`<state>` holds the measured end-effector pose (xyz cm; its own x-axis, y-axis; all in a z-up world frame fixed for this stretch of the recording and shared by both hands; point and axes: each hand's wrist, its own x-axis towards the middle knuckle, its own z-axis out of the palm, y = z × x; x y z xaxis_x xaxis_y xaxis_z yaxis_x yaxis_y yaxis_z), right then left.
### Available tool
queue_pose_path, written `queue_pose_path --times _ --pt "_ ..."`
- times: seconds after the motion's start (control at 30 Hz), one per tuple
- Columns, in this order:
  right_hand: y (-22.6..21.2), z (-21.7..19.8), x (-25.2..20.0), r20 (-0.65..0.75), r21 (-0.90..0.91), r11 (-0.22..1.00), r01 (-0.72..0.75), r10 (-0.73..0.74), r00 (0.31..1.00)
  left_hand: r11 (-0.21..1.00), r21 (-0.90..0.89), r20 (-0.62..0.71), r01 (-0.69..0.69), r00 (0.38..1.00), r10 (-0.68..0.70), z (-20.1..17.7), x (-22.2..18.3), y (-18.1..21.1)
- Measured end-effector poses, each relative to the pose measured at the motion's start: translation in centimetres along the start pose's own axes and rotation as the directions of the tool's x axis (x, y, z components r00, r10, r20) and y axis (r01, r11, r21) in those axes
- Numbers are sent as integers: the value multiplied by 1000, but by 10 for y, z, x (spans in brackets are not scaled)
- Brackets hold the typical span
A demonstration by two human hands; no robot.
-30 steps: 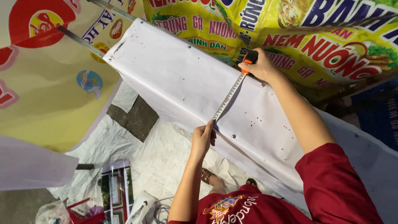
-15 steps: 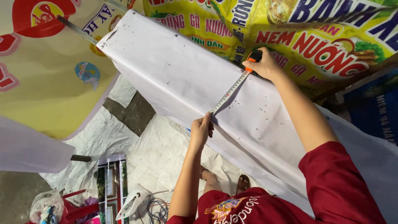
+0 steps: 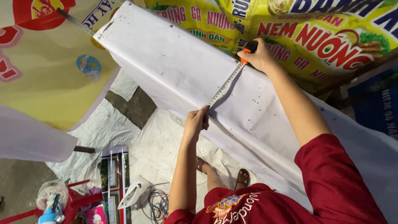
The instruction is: Stripping insulation from electrical wires and measuring a long component with a tape measure
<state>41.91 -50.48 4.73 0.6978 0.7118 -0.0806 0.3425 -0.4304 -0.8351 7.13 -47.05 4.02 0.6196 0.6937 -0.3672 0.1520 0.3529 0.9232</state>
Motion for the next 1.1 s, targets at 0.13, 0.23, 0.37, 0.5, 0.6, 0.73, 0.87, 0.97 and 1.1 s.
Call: queue_pose_path --times 0.13,0.23,0.37,0.5,0.6,0.73,0.87,0.97,1.1 --pt "-1 -4 -2 -14 -2 1000 3 -3 1000 987 151 34 -48 998 44 4 -1 -4" --pt "-3 -7 -7 -7 -19 1000 -4 4 1000 962 268 -38 -47 998 59 14 -14 0" --pt "11 -6 -4 -29 20 998 56 -56 998 977 206 -42 -58 997 68 17 -16 -9" --pt "10 -8 -9 -32 1 999 33 -32 999 994 91 -17 -59 998 61 19 -15 -20" --pt "13 -9 -9 -39 15 999 41 -40 998 994 84 -11 -66 998 67 25 -21 -22" --pt "31 -12 -4 -37 54 996 77 -75 996 993 88 -6 -84 996 85 36 -24 -35" --pt "25 -24 -18 -13 65 995 70 -69 998 990 115 -5 -87 996 88 50 -40 -35" --pt "25 -33 -25 -15 31 997 67 -67 998 994 100 -34 -54 998 57 56 -42 -45" --pt "40 -39 -30 -13 -4 999 44 -44 999 987 151 -42 -61 997 68 67 -55 -44"
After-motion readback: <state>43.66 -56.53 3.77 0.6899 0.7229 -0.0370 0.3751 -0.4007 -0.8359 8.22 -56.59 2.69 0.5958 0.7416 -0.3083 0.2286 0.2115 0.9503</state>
